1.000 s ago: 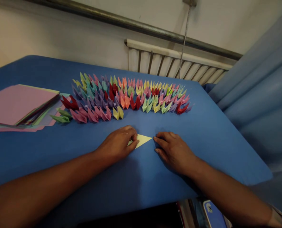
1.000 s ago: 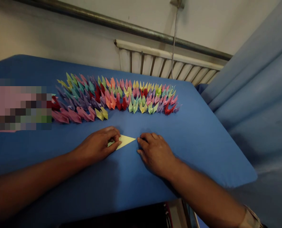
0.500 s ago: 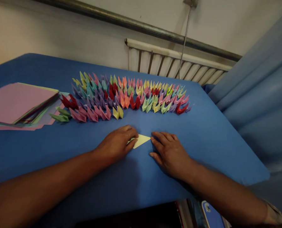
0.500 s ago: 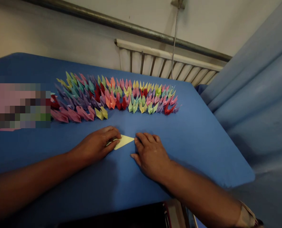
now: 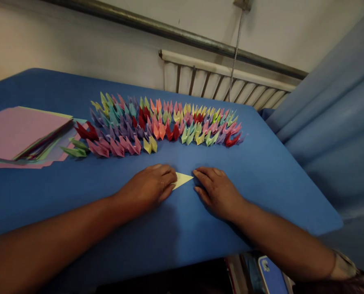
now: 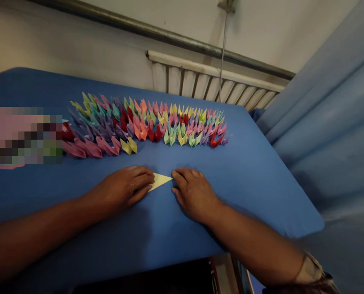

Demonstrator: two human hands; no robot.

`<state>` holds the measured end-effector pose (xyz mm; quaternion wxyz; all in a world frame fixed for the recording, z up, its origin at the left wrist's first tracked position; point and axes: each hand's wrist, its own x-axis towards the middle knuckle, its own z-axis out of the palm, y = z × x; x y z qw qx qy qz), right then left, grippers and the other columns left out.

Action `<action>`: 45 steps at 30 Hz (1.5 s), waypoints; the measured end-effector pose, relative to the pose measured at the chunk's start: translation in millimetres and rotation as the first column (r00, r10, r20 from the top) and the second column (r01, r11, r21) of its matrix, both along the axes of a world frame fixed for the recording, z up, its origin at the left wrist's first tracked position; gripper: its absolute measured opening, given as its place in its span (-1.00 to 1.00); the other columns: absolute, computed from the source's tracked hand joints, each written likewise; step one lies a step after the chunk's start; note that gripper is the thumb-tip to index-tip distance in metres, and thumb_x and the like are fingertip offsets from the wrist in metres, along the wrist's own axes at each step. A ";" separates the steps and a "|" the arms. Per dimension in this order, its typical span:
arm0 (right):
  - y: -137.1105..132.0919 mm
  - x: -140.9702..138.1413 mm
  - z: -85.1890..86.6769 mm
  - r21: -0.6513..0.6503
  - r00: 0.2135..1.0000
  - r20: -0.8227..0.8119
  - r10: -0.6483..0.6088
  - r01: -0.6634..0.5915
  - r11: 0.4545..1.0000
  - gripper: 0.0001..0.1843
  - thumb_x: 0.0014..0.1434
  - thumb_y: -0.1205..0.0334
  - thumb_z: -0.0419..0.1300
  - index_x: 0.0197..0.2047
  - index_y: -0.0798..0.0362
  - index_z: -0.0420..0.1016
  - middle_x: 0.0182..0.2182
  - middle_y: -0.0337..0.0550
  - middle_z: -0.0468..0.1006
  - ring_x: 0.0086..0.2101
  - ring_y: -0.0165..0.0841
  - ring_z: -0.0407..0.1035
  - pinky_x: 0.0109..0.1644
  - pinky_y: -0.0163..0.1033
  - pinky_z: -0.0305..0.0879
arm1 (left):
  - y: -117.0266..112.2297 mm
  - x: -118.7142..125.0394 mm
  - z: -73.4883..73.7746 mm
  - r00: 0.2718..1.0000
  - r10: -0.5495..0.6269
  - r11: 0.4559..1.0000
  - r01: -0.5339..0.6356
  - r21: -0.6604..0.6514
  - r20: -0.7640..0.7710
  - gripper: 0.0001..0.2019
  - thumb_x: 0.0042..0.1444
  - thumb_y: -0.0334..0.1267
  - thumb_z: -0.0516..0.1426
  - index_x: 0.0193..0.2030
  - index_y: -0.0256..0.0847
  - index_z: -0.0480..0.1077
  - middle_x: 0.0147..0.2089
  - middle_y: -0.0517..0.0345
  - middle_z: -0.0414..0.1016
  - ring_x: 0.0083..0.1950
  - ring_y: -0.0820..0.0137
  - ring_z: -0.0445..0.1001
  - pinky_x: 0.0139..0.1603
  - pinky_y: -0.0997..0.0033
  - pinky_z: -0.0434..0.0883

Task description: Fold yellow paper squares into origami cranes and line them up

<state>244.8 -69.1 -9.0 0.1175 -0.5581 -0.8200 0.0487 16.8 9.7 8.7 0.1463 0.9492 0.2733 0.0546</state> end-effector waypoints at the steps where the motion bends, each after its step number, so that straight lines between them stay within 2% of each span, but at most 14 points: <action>1: 0.4 0.1 -0.2 0.010 1.000 -0.014 0.016 -0.016 1.000 -0.54 0.34 0.17 0.03 0.25 0.14 0.29 0.15 0.08 0.40 0.07 -0.11 0.27 0.11 0.05 0.27 | -0.1 -1.5 -0.1 1.000 -0.005 1.000 0.005 0.004 0.012 -0.77 0.28 -0.19 0.03 -0.08 -0.21 0.46 -0.06 0.01 0.46 -0.06 0.22 0.40 -0.02 0.21 0.32; 5: -0.2 -1.4 -1.4 0.071 0.995 -0.067 0.080 -0.075 0.995 -0.62 0.34 0.22 0.05 0.18 0.10 0.37 0.09 0.07 0.44 0.03 -0.15 0.30 0.07 0.02 0.28 | 1.5 -7.9 -4.0 0.998 -0.055 0.996 0.053 0.066 0.027 -0.69 0.24 -0.04 0.11 -0.02 -0.20 0.44 0.01 0.01 0.46 -0.01 0.19 0.39 0.03 0.20 0.32; 9: 3.4 -11.1 -4.2 0.131 0.985 -0.092 0.149 -0.136 0.982 -0.67 0.34 0.24 0.04 0.13 0.10 0.40 0.04 0.04 0.47 0.00 -0.17 0.32 0.03 0.00 0.29 | 4.6 -9.5 -8.6 0.996 -0.088 0.983 0.085 0.163 0.011 -0.71 0.29 -0.09 0.06 -0.04 -0.22 0.45 -0.02 0.01 0.47 -0.04 0.21 0.40 0.00 0.19 0.32; 13: 21.8 -29.3 -3.7 0.107 0.974 -0.092 0.209 -0.199 0.974 -0.70 0.32 0.26 0.06 0.07 0.15 0.43 -0.01 0.04 0.49 -0.05 -0.18 0.32 0.02 -0.03 0.31 | 7.7 -8.9 -8.1 0.998 -0.056 0.976 0.050 0.210 0.024 -0.74 0.32 -0.16 0.02 -0.08 -0.23 0.48 -0.07 0.00 0.48 -0.09 0.22 0.41 -0.03 0.18 0.33; 17: 40.2 -41.6 -3.3 0.075 0.963 -0.120 0.239 -0.232 0.970 -0.76 0.30 0.24 0.11 -0.03 0.16 0.47 -0.10 0.03 0.51 -0.11 -0.20 0.33 -0.01 -0.06 0.34 | 10.4 -14.7 -4.4 0.997 -0.019 0.995 0.012 0.097 0.072 -0.75 0.31 -0.15 0.04 -0.06 -0.21 0.46 -0.09 0.03 0.49 -0.06 0.26 0.42 0.01 0.24 0.35; 21: 41.6 -40.4 -8.9 0.125 0.951 -0.144 0.272 -0.255 0.959 -0.78 0.31 0.19 0.11 -0.09 0.13 0.47 -0.12 0.02 0.52 -0.14 -0.21 0.36 -0.04 -0.07 0.36 | 14.6 -22.6 -4.5 0.995 -0.018 1.000 0.019 -0.008 0.102 -0.79 0.25 -0.18 0.12 -0.06 -0.23 0.44 -0.07 0.03 0.50 -0.05 0.26 0.44 0.01 0.26 0.36; 26: 37.9 -36.0 -13.7 0.176 0.953 -0.122 0.276 -0.252 0.951 -0.83 0.32 0.32 0.07 -0.17 0.14 0.49 -0.18 0.01 0.55 -0.18 -0.25 0.39 -0.05 -0.12 0.38 | 19.8 -24.2 -9.7 0.986 -0.025 0.998 0.034 -0.048 0.167 -0.84 0.26 -0.25 0.10 -0.10 -0.21 0.46 -0.09 0.05 0.52 -0.05 0.28 0.47 0.02 0.28 0.36; 32: 37.7 -36.3 -11.2 0.192 0.949 -0.158 0.272 -0.241 0.951 -0.84 0.29 0.36 0.06 -0.17 0.15 0.46 -0.17 0.04 0.54 -0.19 -0.24 0.38 -0.06 -0.11 0.39 | 20.5 -22.2 -12.3 0.974 -0.008 0.998 0.023 -0.065 0.225 -0.84 0.27 -0.29 0.06 -0.16 -0.23 0.47 -0.08 0.06 0.52 -0.06 0.32 0.47 0.01 0.34 0.35; 37: 34.7 -36.9 -8.1 0.172 0.958 -0.121 0.261 -0.239 0.956 -0.82 0.31 0.34 0.04 -0.17 0.15 0.46 -0.20 0.03 0.54 -0.20 -0.23 0.39 -0.08 -0.11 0.39 | 18.7 -19.3 -13.9 0.972 0.071 0.996 -0.059 -0.060 0.223 -0.84 0.27 -0.27 0.04 -0.22 -0.23 0.44 -0.15 0.06 0.49 -0.11 0.32 0.45 -0.03 0.30 0.34; 42: 31.6 -37.0 -5.8 0.151 0.956 -0.032 0.290 -0.283 0.947 -0.69 0.36 0.27 0.01 0.08 0.13 0.44 -0.09 0.02 0.54 -0.15 -0.22 0.41 -0.07 -0.10 0.38 | 17.4 -17.9 -14.8 0.972 0.136 0.991 -0.129 -0.048 0.194 -0.83 0.27 -0.24 0.03 -0.26 -0.23 0.41 -0.22 0.07 0.45 -0.16 0.31 0.41 -0.09 0.30 0.33; 45: 29.1 -36.5 -6.9 0.132 0.951 0.018 0.308 -0.307 0.942 -0.66 0.37 0.26 -0.01 0.11 0.13 0.44 -0.05 0.02 0.54 -0.11 -0.20 0.40 -0.04 -0.09 0.37 | 17.7 -18.7 -12.8 0.973 0.164 0.986 -0.159 -0.041 0.165 -0.84 0.25 -0.26 0.03 -0.26 -0.24 0.40 -0.24 0.08 0.44 -0.17 0.31 0.39 -0.11 0.30 0.33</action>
